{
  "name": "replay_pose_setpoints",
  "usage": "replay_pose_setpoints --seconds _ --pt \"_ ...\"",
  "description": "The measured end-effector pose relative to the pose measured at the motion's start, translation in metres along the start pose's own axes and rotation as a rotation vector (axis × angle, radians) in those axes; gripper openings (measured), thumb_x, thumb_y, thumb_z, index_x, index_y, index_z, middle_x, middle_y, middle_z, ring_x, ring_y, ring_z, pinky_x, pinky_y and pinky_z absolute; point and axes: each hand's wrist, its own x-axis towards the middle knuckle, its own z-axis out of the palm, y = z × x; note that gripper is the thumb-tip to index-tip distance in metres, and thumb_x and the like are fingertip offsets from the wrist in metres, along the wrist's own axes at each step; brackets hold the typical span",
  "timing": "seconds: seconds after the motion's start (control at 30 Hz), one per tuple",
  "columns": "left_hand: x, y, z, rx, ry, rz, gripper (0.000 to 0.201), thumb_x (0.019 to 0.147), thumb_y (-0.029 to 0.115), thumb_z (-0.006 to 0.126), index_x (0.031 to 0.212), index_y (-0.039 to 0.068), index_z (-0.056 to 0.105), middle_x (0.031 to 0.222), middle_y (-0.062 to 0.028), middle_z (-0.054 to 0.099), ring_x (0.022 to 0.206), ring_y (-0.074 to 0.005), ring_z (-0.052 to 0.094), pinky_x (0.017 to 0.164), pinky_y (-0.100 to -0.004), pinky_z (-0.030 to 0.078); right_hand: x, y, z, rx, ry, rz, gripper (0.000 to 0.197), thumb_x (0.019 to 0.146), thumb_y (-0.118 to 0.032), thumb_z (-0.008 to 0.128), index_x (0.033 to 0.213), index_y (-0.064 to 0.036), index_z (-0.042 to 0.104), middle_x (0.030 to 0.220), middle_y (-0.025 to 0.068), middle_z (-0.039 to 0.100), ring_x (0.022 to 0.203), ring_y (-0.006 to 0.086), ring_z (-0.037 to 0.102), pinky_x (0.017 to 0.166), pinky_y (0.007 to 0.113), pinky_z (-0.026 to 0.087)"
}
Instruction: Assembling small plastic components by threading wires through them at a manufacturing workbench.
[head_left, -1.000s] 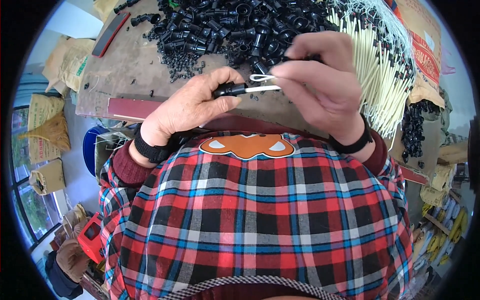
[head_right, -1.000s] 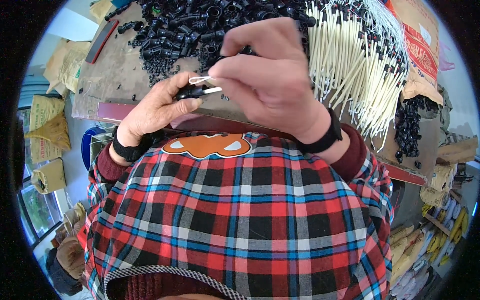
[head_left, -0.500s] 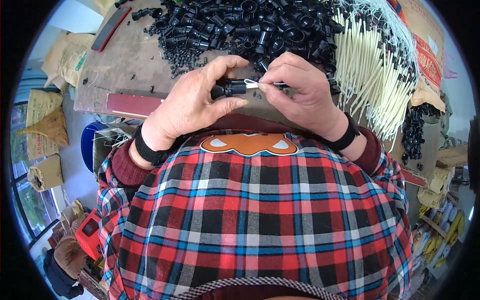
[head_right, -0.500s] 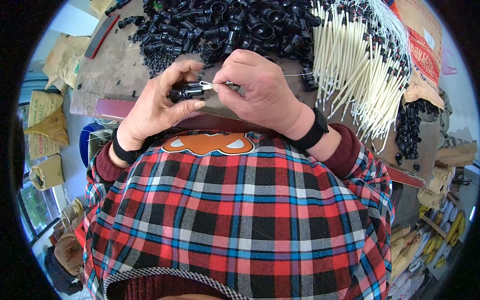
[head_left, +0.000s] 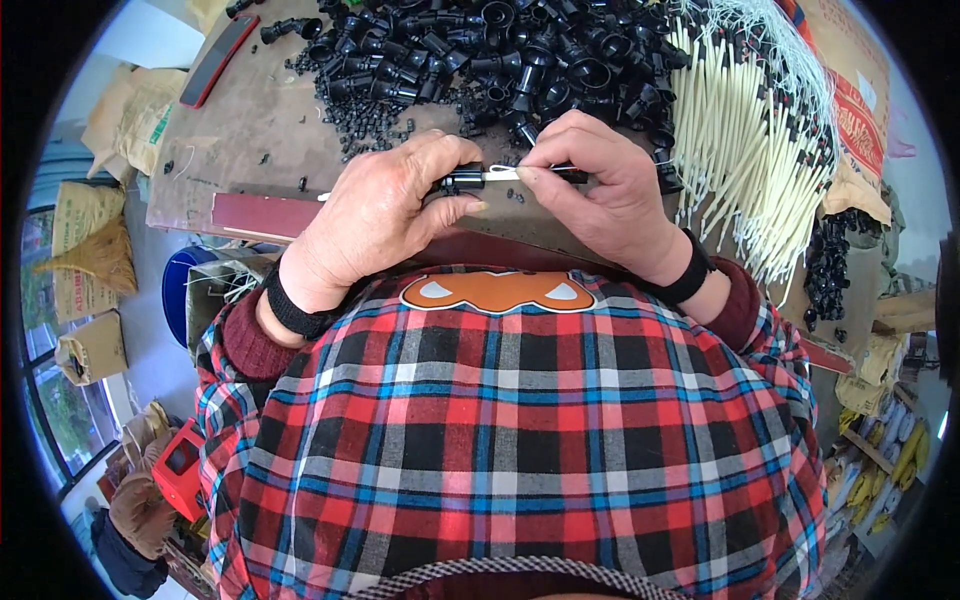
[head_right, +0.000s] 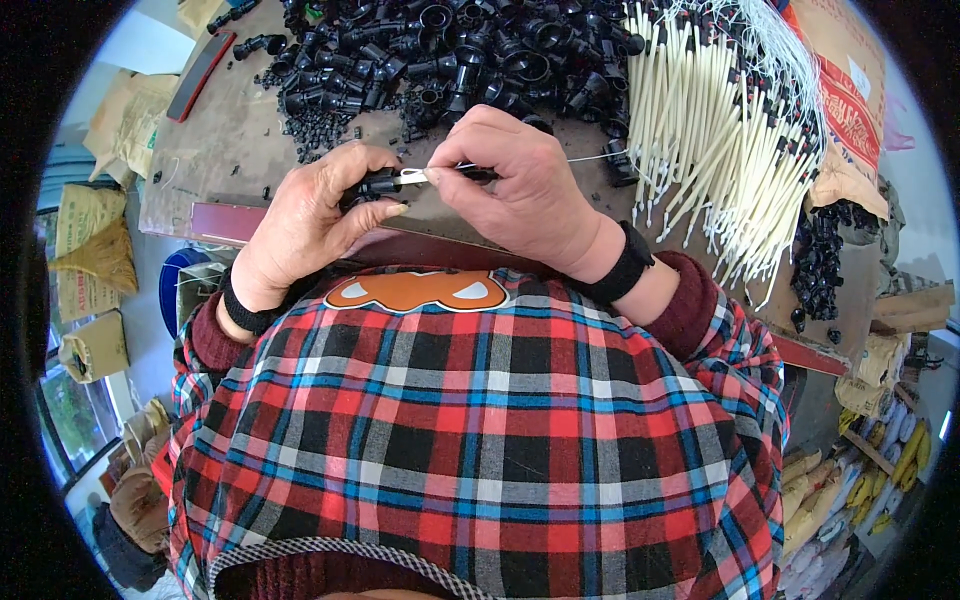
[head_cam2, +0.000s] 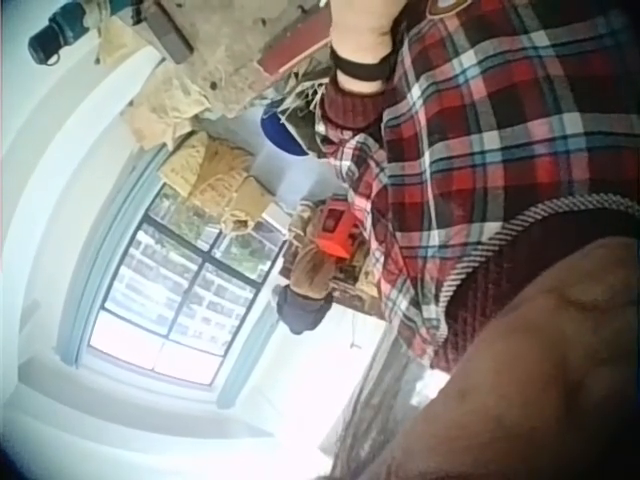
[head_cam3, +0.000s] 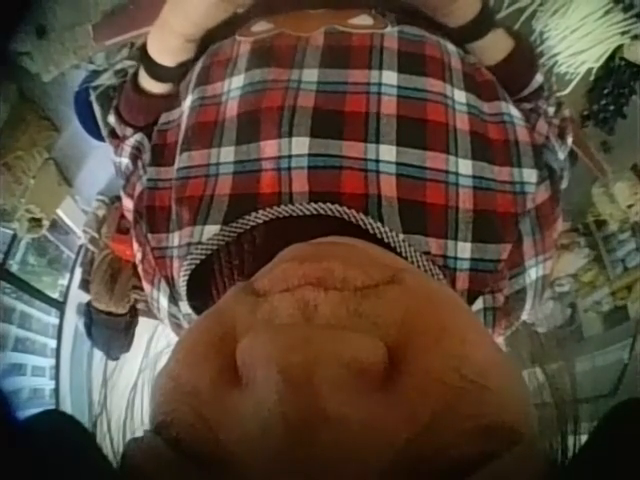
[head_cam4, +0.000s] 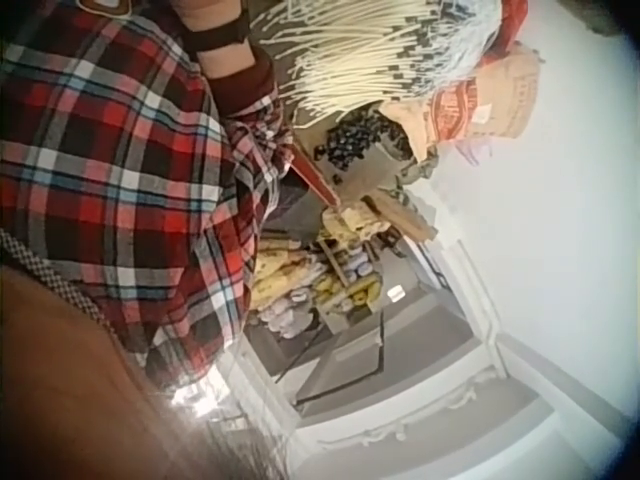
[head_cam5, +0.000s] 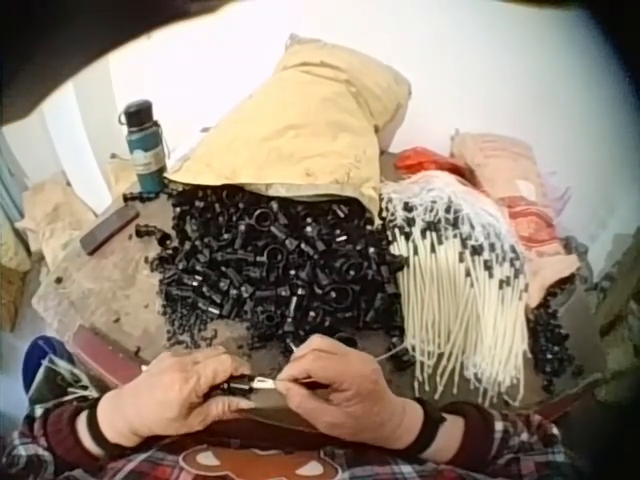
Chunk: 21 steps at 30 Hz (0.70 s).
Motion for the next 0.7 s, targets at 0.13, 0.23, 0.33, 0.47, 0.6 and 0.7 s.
replay_pose_setpoints --seconds 0.13,0.23,0.33,0.47,0.6,0.7 --pt "0.0014 -0.0003 0.0002 -0.008 0.004 0.006 0.030 0.080 0.018 0.069 0.104 0.006 0.057 0.090 -0.0119 0.061 0.080 -0.0338 0.061 0.066 -0.0391 0.050 0.0008 0.0018 0.0031 0.011 -0.004 0.005 0.010 0.076 0.004 0.067 0.084 -0.0013 0.063 0.082 0.0068 0.060 0.074 0.0154 0.057 0.064 0.025 0.045" --pt "0.0025 0.0000 0.0010 -0.015 -0.005 0.000 0.030 0.080 0.018 0.069 0.104 0.006 0.057 0.089 -0.0117 0.060 0.080 -0.0337 0.061 0.065 -0.0391 0.050 0.0011 0.0036 0.0045 0.014 -0.006 -0.001 0.009 0.077 0.004 0.067 0.084 -0.0011 0.063 0.082 0.0068 0.060 0.074 0.0152 0.057 0.064 0.025 0.045" --pt "0.0028 -0.0001 0.0013 -0.013 -0.014 -0.014 0.029 0.079 0.018 0.069 0.104 0.006 0.057 0.089 -0.0116 0.060 0.080 -0.0335 0.061 0.065 -0.0391 0.049 0.0012 0.0049 0.0044 0.034 0.024 0.013 0.009 0.077 0.003 0.067 0.084 -0.0010 0.063 0.082 0.0067 0.060 0.074 0.0150 0.056 0.064 0.024 0.044" --pt "0.0022 -0.0003 0.0007 -0.003 -0.018 -0.049 0.030 0.079 0.017 0.069 0.104 0.006 0.057 0.089 -0.0115 0.060 0.081 -0.0333 0.061 0.065 -0.0392 0.049 0.0000 0.0029 0.0017 0.015 0.042 0.039 0.009 0.078 0.003 0.067 0.084 -0.0010 0.063 0.081 0.0066 0.060 0.073 0.0148 0.056 0.064 0.024 0.044" --pt "0.0020 -0.0006 0.0017 0.002 -0.008 -0.025 0.030 0.079 0.017 0.070 0.103 0.006 0.057 0.089 -0.0115 0.060 0.081 -0.0337 0.061 0.065 -0.0396 0.049 0.0015 0.0035 0.0045 0.040 0.021 -0.001 0.008 0.078 0.003 0.066 0.085 -0.0008 0.063 0.082 0.0069 0.060 0.074 0.0147 0.056 0.064 0.024 0.044" --pt "0.0020 -0.0003 0.0022 0.012 -0.002 -0.017 0.030 0.079 0.017 0.070 0.103 0.005 0.057 0.089 -0.0123 0.060 0.080 -0.0338 0.061 0.065 -0.0394 0.049 0.0012 0.0021 0.0072 0.047 0.003 0.026 0.007 0.078 0.002 0.067 0.083 -0.0005 0.063 0.083 0.0071 0.060 0.074 0.0144 0.056 0.064 0.024 0.044"
